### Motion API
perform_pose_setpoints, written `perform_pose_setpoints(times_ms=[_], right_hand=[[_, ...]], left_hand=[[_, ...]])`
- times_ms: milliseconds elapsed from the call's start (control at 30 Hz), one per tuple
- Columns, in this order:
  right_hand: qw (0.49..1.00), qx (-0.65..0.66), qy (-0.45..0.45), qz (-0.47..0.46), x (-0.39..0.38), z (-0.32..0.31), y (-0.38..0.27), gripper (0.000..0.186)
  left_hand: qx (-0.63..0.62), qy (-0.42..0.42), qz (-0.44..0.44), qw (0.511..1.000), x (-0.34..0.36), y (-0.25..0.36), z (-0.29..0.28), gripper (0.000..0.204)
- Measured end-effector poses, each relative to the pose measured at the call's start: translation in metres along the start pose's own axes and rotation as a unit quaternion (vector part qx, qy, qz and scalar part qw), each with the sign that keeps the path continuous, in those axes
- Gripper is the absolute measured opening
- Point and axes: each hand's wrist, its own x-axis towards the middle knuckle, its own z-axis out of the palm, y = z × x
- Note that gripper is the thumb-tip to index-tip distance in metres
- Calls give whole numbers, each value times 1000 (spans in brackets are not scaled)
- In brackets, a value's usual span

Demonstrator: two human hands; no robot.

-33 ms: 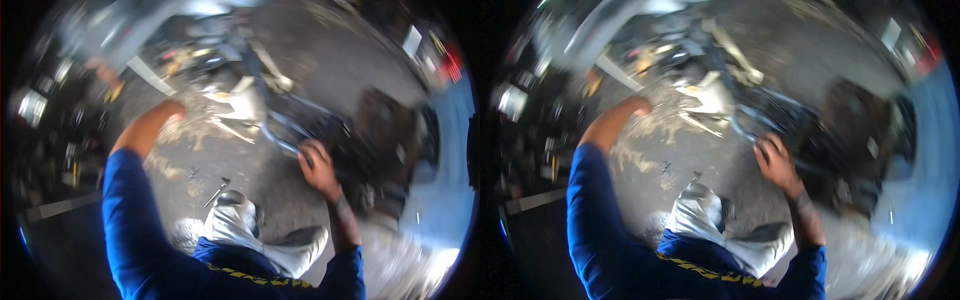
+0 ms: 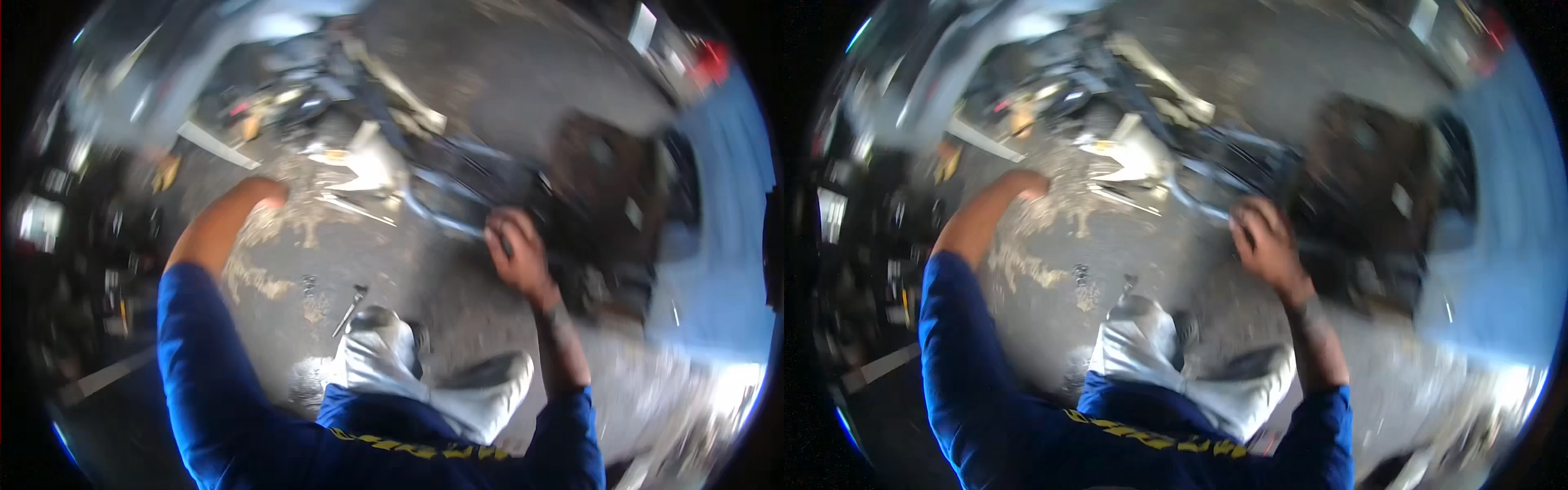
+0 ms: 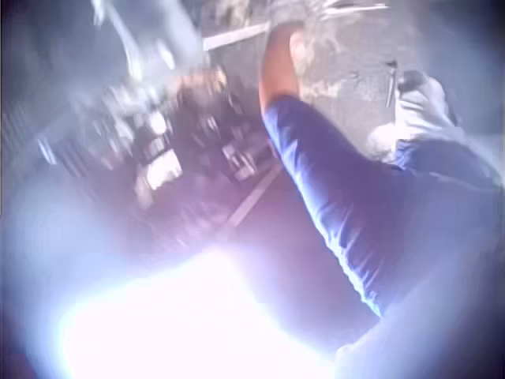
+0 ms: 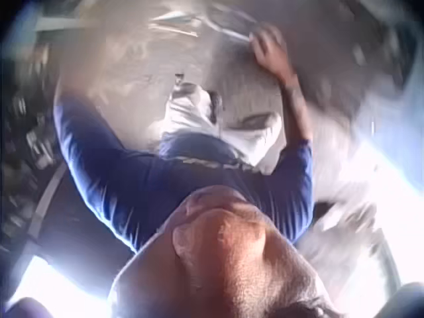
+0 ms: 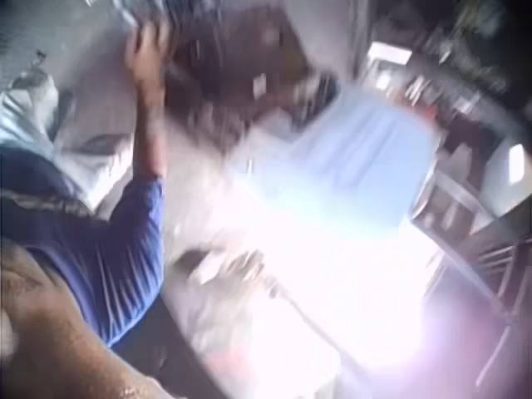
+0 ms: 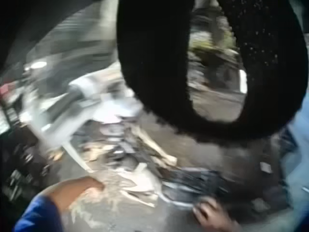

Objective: The recorder is repairing or adjusting the frame and engine components of a motor scooter.

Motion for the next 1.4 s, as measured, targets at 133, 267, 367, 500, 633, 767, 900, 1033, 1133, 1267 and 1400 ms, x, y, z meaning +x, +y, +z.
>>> perform_pose_setpoints(times_ms=[133, 267, 367, 500, 633, 767, 900, 1033, 1133, 1267, 1400], right_hand=[[952, -167, 145, 213, -74, -148, -6, 19], [876, -256, 104, 396, -138, -252, -31, 38], [835, -298, 8, 463, -159, -288, -44, 54], [806, -276, -37, 523, -142, -293, -44, 68], [829, -275, -86, 479, -158, -252, 19, 65], [833, -289, -120, 456, -144, -205, 86, 61], [860, -357, -83, 357, -235, -196, 188, 62], [775, -303, -133, 538, -157, -174, 141, 72], [723, -307, -85, 613, -146, -177, 108, 77], [761, -500, 47, 410, -190, -194, 133, 68], [778, -363, -141, 492, -133, -175, 122, 52]], left_hand=[[-76, 66, 18, 995, -70, 176, -56, 77], [-146, 183, 185, 954, -49, 282, -41, 50], [-143, 148, 270, 941, -75, 357, -22, 47], [-163, 99, 294, 936, -121, 385, 14, 47], [-211, 112, 237, 942, -138, 347, 45, 45], [-296, 153, 96, 938, -132, 262, 110, 42], [-354, 145, 49, 923, -127, 215, 169, 35], [-337, 85, -21, 937, -165, 206, 215, 34], [-382, 54, 3, 923, -168, 209, 246, 35], [-410, 52, 34, 910, -159, 211, 252, 34], [-466, 95, -34, 879, -183, 177, 263, 33]])
